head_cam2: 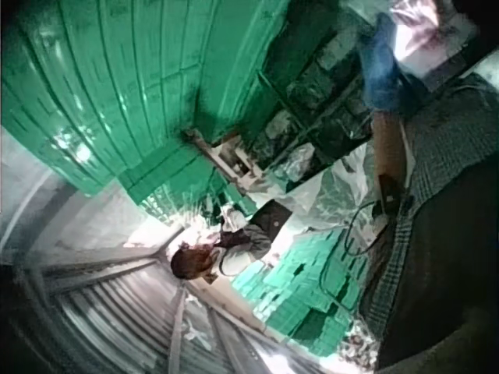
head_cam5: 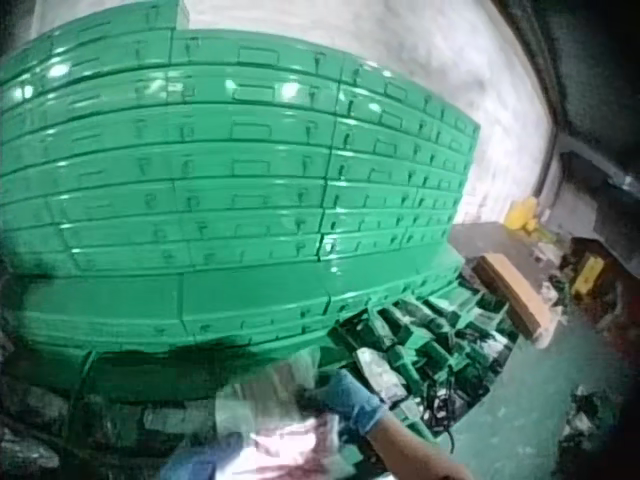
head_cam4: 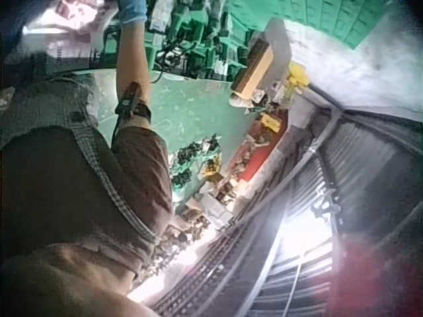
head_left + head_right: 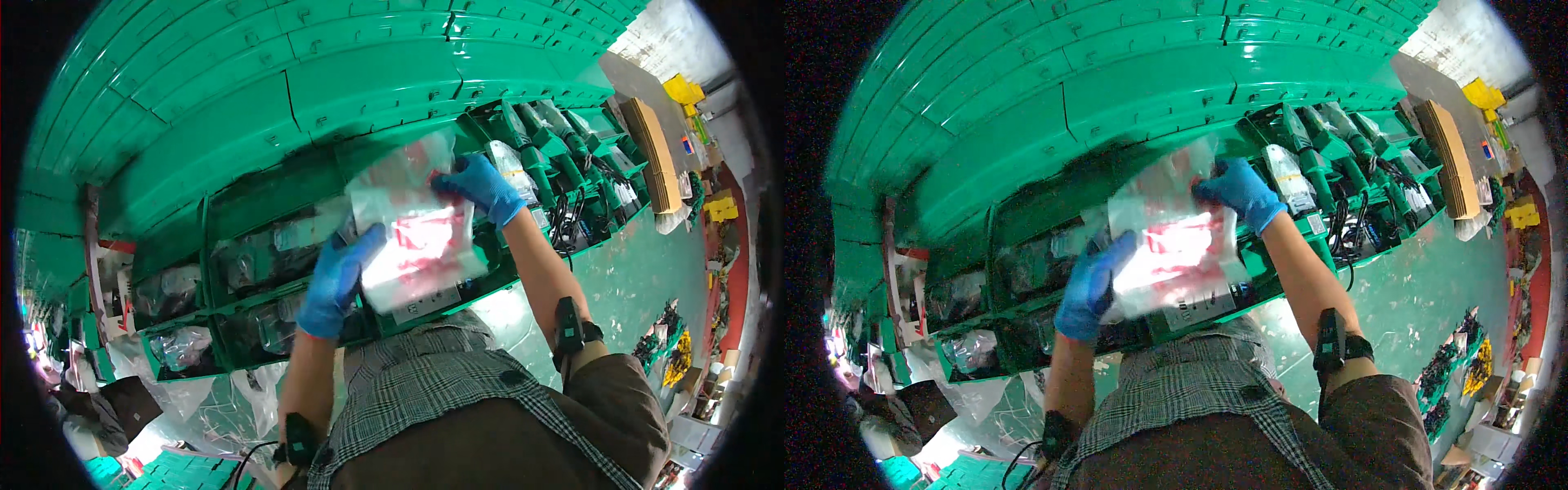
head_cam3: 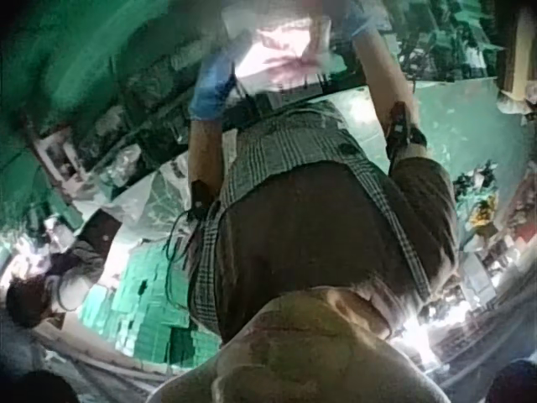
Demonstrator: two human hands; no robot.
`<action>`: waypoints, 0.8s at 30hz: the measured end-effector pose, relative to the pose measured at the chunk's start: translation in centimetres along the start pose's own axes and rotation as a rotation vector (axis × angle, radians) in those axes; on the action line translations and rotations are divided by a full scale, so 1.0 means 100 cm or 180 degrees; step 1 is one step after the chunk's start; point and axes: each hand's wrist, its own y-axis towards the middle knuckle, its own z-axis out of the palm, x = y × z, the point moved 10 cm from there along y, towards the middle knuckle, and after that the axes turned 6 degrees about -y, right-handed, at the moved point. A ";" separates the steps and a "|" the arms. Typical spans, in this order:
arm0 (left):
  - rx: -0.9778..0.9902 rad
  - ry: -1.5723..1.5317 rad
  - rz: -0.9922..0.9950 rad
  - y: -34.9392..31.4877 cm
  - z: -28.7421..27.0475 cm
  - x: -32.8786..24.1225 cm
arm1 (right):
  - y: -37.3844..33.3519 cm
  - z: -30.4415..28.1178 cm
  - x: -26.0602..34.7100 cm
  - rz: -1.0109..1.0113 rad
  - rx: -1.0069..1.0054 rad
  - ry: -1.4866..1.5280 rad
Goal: Organizing and checking handheld green industrial sprayers or tools from large green storage bins in a warehouse environment.
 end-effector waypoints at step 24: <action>-0.3980 0.6050 0.0905 -0.195 -0.263 -0.135 | 0.003 0.046 -0.039 -0.0727 -0.1072 -0.2486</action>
